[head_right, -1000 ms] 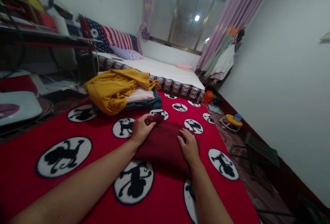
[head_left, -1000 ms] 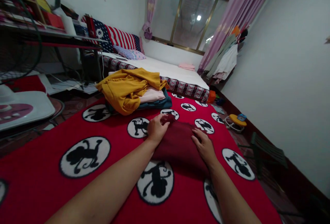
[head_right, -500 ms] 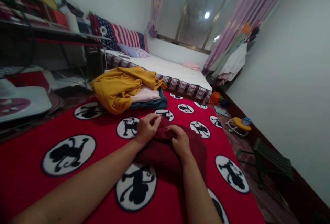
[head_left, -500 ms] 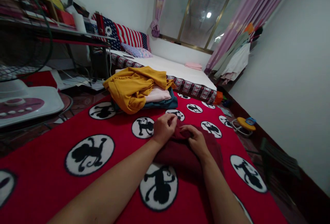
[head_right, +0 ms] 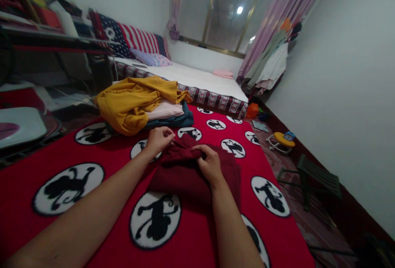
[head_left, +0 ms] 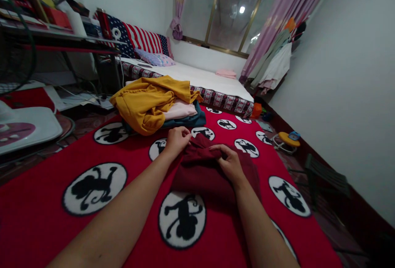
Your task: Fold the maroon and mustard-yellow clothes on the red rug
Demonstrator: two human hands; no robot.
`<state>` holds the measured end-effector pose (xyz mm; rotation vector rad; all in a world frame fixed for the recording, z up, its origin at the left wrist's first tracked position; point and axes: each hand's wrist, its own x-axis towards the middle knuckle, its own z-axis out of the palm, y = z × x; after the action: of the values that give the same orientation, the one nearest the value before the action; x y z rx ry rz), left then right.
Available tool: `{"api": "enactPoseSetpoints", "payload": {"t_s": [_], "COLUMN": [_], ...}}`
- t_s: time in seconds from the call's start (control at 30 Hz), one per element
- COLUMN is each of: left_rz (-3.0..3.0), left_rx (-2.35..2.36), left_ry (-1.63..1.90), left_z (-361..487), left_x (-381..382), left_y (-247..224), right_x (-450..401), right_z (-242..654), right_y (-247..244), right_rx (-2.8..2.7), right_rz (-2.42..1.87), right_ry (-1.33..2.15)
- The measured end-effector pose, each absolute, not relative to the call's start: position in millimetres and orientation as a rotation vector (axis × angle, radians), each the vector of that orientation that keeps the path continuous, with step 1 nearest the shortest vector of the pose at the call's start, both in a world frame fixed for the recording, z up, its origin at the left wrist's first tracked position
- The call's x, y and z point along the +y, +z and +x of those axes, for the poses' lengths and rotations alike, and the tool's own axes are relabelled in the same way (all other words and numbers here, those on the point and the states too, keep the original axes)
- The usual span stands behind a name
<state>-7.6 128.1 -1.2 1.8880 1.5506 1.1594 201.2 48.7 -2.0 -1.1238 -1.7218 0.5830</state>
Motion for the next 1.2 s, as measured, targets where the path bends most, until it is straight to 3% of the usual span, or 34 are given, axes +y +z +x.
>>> {"api": "enactPoseSetpoints", "payload": {"t_s": [0.23, 0.33, 0.47, 0.67, 0.83, 1.07, 1.13, 1.2], "left_rz": [1.969, 2.169, 1.974, 1.896, 2.079, 1.765, 1.703, 1.703], "left_rx": [1.175, 1.423, 1.688, 1.441, 1.634, 1.309, 1.176, 1.048], "left_ry": [0.991, 0.978, 0.92, 0.697, 0.686, 0.756, 0.994, 1.347], "left_z": [-1.3, -5.3, -15.4, -12.7, -1.6, 4.8, 9.5, 13.5], "left_x": [131.0, 129.7, 132.3, 133.5, 124.8, 122.1, 117.4, 112.4], "left_y": [-12.9, -13.4, -6.2, 2.0, -1.7, -6.2, 7.6, 28.4], "right_x": [48.3, 49.6, 54.5, 55.4, 43.9, 39.6, 36.9, 33.9], "right_z": [202.2, 200.4, 201.3, 251.9, 300.5, 286.4, 274.4, 264.1], "right_y": [-1.0, -5.0, -8.5, 11.0, 14.4, 17.5, 33.1, 51.4], "right_rx": [-1.692, -1.74, -1.731, -1.533, -1.47, -1.441, -1.36, -1.292], "right_rz": [-1.12, -1.094, -1.141, -1.674, -2.204, -1.888, -1.673, -1.437], "right_ry": [0.543, 0.566, 0.536, -0.009, 0.156, 0.8, 0.675, 0.332]}}
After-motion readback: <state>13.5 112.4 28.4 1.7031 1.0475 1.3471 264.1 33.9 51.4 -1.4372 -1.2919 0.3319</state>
